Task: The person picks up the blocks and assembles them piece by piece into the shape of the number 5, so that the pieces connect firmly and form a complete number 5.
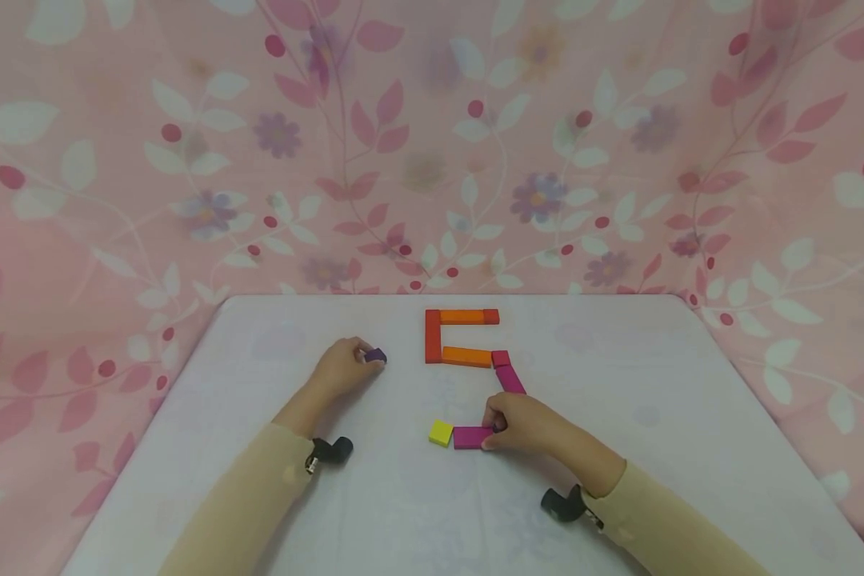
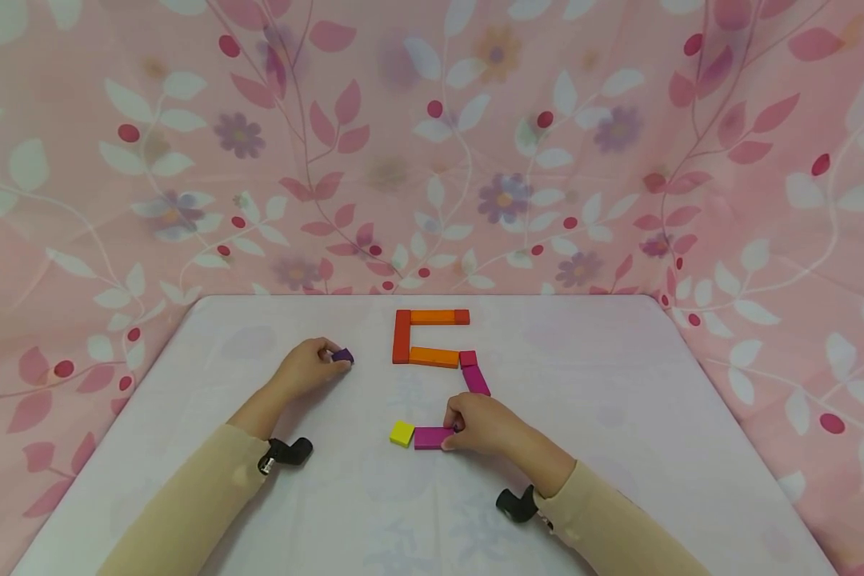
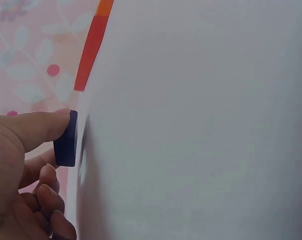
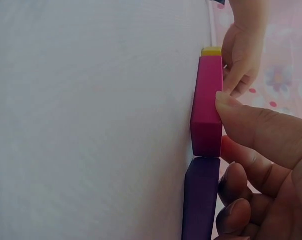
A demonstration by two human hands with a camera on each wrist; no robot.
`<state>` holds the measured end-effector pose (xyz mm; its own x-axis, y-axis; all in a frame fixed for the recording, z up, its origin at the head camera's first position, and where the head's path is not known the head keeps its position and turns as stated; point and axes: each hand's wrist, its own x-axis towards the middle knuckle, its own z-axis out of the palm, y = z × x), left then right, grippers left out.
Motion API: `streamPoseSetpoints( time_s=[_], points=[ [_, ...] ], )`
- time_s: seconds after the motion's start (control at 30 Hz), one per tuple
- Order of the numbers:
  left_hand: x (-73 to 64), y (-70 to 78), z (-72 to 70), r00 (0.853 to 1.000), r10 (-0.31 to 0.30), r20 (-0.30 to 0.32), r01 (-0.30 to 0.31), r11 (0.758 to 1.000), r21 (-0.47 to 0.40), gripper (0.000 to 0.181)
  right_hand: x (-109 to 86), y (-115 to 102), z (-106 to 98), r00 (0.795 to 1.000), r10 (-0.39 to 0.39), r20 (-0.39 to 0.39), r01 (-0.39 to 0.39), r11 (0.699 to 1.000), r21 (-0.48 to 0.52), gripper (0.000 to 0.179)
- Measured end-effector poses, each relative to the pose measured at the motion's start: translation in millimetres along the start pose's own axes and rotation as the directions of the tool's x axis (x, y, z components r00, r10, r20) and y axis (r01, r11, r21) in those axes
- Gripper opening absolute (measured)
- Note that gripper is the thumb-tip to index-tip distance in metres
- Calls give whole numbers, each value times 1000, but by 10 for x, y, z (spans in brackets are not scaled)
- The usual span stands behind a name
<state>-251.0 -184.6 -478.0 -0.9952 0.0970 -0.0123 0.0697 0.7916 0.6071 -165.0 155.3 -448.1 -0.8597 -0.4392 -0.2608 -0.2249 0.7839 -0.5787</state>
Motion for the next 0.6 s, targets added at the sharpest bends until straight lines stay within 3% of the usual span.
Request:
streamPoseSetpoints(
  time_s=[0.6],
  points=[
    [-376,431,126,990,-85,115,83,996,20,39,7,5,2,1000,7,7,-7,1000,1,25]
  ],
)
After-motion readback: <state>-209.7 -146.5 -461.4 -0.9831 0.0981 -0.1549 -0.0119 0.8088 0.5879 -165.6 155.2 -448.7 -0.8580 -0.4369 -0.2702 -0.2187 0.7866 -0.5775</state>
